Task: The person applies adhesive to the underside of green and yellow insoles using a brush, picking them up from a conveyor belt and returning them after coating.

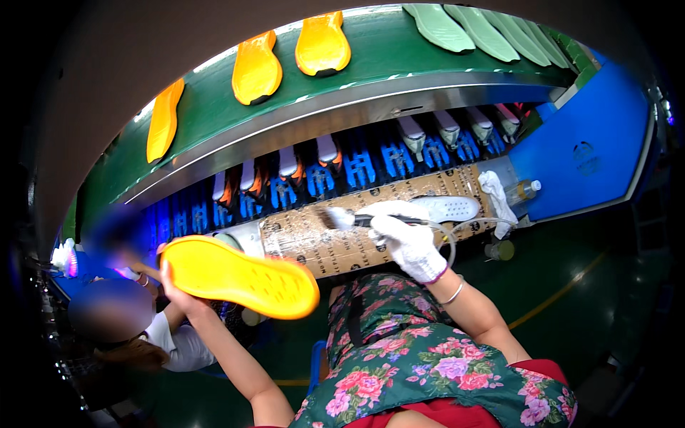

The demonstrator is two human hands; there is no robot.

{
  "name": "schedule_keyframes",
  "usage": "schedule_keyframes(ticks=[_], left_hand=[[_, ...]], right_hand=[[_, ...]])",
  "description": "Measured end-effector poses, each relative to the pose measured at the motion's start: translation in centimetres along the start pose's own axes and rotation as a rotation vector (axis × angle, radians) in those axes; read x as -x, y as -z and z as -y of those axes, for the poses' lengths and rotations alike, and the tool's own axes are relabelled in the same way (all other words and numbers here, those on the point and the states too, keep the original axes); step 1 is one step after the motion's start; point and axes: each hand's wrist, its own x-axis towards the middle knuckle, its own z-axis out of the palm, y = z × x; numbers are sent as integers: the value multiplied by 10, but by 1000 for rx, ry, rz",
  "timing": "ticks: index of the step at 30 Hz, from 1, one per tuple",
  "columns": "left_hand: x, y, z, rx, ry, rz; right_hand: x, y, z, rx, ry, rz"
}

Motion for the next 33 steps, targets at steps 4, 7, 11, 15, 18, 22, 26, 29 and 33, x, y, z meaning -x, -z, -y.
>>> schedule_keyframes(ticks=[4, 7, 11, 15, 18, 22, 26, 29, 33], left_hand=[[31, -32, 75, 96, 438, 380], [64, -48, 132, 251, 616, 439], [121, -57, 173, 219, 705, 417], [143, -39, 175, 293, 917, 498], [140, -58, 156, 225, 860, 483], [132, -98, 152, 1002, 815, 571], [135, -104, 145, 935, 726, 415], [142, -116, 138, 1021, 745, 494], [146, -114, 141, 954, 683, 697]], right_hand=[[3, -42, 22, 217, -23, 189], [7, -58, 9, 284, 55, 295], [4, -56, -7, 342, 62, 301], [2, -53, -1, 434, 192, 319], [1, -57, 4, 518, 275, 260], [-9, -51, 17, 664, 468, 283], [-21, -55, 16, 722, 585, 337], [-36, -58, 17, 846, 738, 369], [-41, -68, 14, 984, 882, 401]])
